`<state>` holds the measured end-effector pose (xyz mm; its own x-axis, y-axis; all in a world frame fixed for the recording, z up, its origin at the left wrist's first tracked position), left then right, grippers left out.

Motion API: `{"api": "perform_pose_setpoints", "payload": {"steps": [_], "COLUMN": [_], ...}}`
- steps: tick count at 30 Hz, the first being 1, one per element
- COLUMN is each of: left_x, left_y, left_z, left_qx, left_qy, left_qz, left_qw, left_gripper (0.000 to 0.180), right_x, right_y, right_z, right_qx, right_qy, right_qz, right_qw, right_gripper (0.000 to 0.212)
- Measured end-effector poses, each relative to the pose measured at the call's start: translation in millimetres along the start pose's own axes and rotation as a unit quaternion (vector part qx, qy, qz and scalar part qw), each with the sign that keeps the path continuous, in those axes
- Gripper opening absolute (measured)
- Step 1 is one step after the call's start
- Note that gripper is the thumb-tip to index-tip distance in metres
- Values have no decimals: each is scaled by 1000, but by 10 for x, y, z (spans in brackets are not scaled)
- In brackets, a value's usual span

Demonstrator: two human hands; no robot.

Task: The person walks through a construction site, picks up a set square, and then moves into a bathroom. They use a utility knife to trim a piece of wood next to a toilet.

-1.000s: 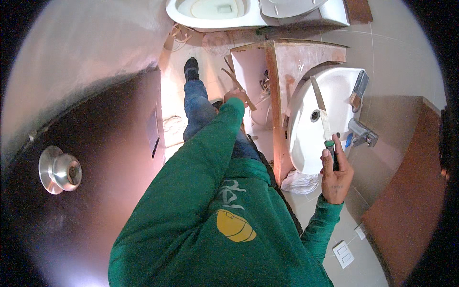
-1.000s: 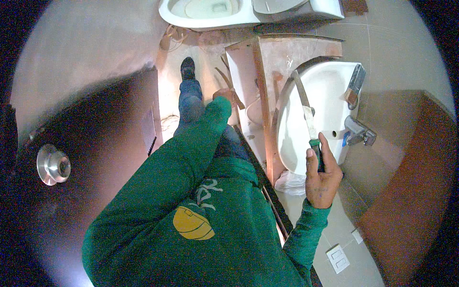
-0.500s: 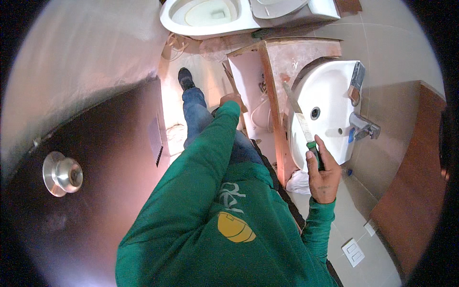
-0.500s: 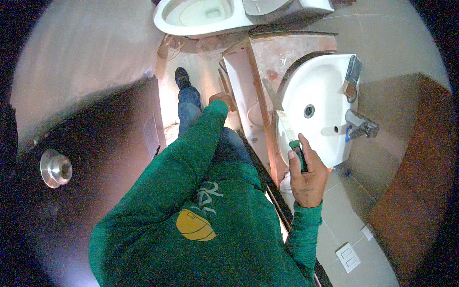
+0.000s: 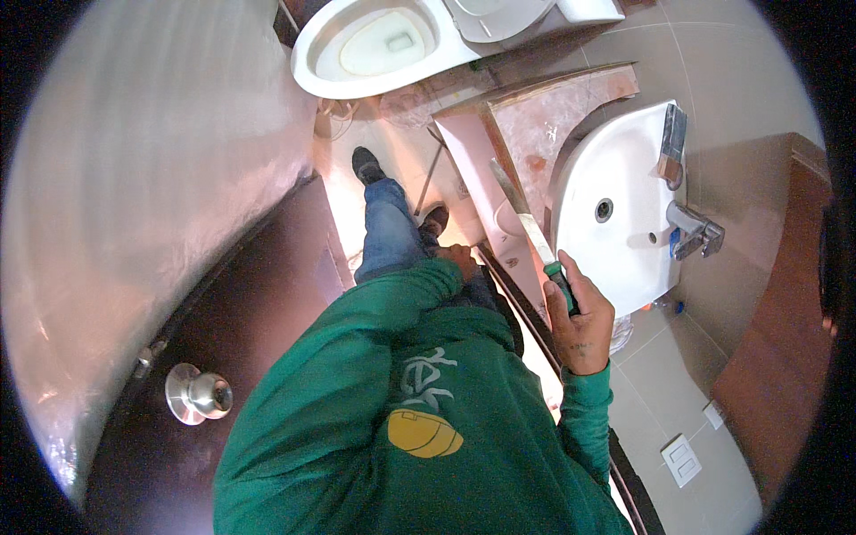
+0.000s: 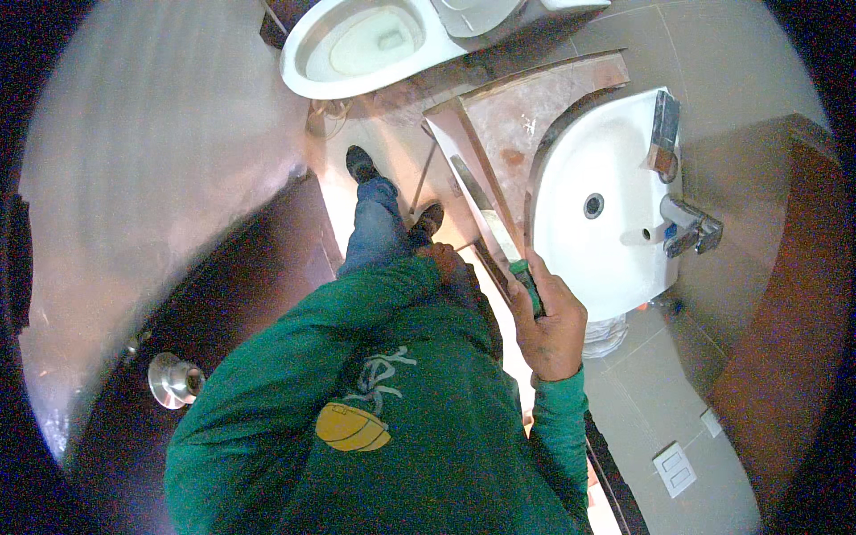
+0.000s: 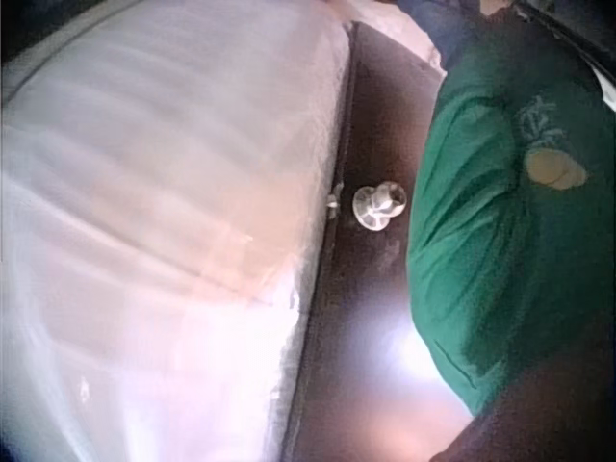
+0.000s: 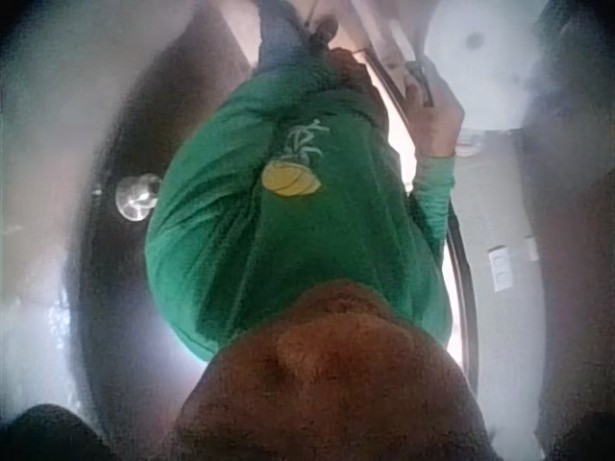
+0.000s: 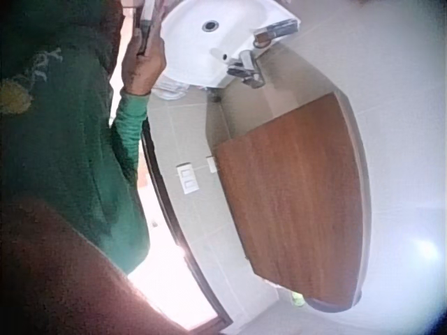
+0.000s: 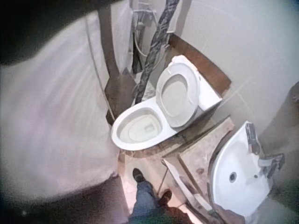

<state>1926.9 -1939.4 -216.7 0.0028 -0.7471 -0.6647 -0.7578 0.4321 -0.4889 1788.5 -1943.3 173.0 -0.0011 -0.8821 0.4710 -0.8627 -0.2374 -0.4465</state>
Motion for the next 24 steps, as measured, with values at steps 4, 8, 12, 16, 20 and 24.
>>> {"api": "perform_pose_setpoints", "payload": {"steps": [4, 8, 12, 16, 20, 24], "left_x": [-249, -507, -765, -1184, -1457, -1694], "left_y": [-341, -507, -539, -424, -366, -300], "left_z": [63, -88, -227, -20, 61, 153], "left_qx": [-166, -240, -235, -176, -164, -241], "left_qy": [160, 228, 171, 199, 274, 195], "left_qz": [21, 36, 17, 1, 53, 81], "left_qw": [973, 943, 957, 964, 946, 947], "left_gripper": [31, 28, 32, 38, 41, 28], "right_x": [-35, -207, -602, -1068, -1396, -1542], "right_y": [-28, -109, -368, -712, -1001, -1138], "right_z": [-47, -161, -284, -448, -610, -749], "right_qx": [-22, -63, -69, -60, -76, -93], "right_qy": [22, 60, 93, 102, 126, 91], "right_qz": [1, -5, -4, 1, -12, -17], "right_qw": [1000, 996, 993, 993, 989, 991], "right_gripper": [41, 41, 42, 43, 43, 45]}}
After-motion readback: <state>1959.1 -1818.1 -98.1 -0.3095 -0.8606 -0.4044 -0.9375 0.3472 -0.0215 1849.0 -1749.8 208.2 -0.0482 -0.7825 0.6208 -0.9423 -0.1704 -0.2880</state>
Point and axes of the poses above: each hand's wrist, its own y-axis towards the middle knuckle, its own z-axis out of the palm, x = y × z, the point moved 5 cm from there along y, towards the middle knuckle, and after that the axes turned 13 degrees about z, right-handed, at the moved point
